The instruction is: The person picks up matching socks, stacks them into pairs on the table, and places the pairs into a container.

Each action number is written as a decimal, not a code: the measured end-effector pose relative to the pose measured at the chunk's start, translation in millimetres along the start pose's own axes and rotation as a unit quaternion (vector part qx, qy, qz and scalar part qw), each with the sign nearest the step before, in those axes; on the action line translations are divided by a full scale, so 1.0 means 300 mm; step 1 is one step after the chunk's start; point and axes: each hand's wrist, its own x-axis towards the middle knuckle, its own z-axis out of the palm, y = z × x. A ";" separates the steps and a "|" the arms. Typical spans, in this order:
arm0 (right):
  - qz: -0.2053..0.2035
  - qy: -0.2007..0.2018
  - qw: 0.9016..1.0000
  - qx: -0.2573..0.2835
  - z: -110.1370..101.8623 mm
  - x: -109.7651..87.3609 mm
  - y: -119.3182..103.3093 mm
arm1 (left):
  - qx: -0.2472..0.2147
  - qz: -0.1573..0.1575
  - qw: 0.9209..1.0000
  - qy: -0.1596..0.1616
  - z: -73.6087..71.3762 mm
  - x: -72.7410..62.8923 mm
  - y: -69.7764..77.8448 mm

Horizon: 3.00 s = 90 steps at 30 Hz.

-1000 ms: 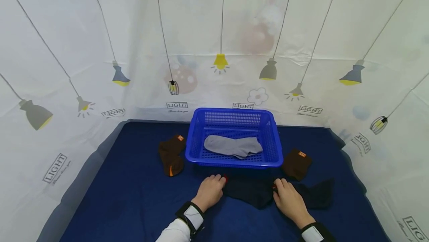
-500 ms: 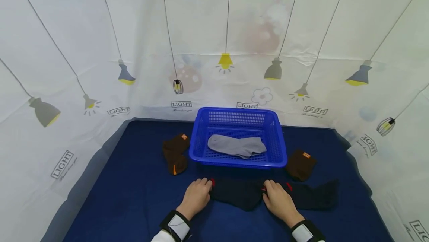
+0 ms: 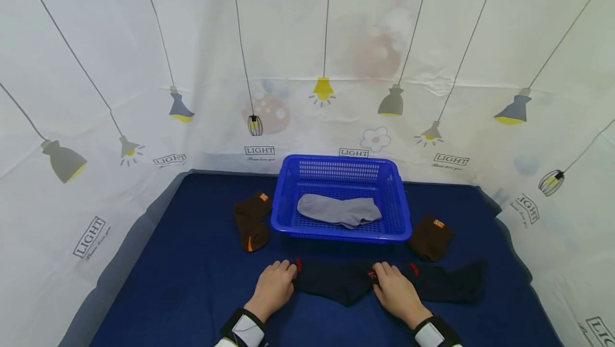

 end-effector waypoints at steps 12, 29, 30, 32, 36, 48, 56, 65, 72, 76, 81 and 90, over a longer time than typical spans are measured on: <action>-0.020 0.030 0.999 -0.035 -0.030 0.029 0.004 | 0.001 0.008 0.999 0.034 -0.037 0.025 0.003; -0.028 -0.049 0.998 -0.024 0.009 0.034 -0.040 | -0.007 -0.015 1.000 0.006 0.021 0.014 0.030; -0.026 -0.050 0.998 -0.023 0.010 0.033 -0.040 | -0.006 -0.016 1.000 0.008 0.024 0.013 0.031; -0.021 -0.052 0.998 -0.022 0.012 0.032 -0.039 | -0.005 -0.017 1.000 0.014 0.030 0.011 0.031; -0.019 -0.050 0.998 -0.021 0.013 0.030 -0.037 | -0.004 -0.017 1.000 0.022 0.038 0.010 0.032; 0.008 0.017 0.999 -0.048 -0.037 -0.005 0.023 | -0.022 -0.014 1.000 -0.004 -0.027 0.008 0.052; 0.072 0.024 0.995 -0.071 -0.083 -0.083 0.152 | -0.017 0.001 1.000 0.024 -0.047 0.009 0.047; 0.125 -0.025 0.989 -0.070 -0.109 -0.164 0.244 | -0.018 0.004 1.000 0.019 -0.047 0.010 0.049; 0.114 -0.012 0.992 -0.056 -0.098 -0.165 0.252 | -0.024 0.001 1.000 0.015 -0.052 0.007 0.050; 0.100 0.020 0.993 -0.055 -0.089 -0.158 0.253 | -0.024 0.004 0.999 0.027 -0.052 0.006 0.049; 0.084 0.040 0.994 -0.059 -0.065 -0.155 0.256 | -0.026 0.002 0.999 0.018 -0.051 0.005 0.048; 0.077 0.044 0.994 -0.062 -0.073 -0.139 0.255 | -0.023 -0.002 1.000 0.016 -0.047 0.005 0.040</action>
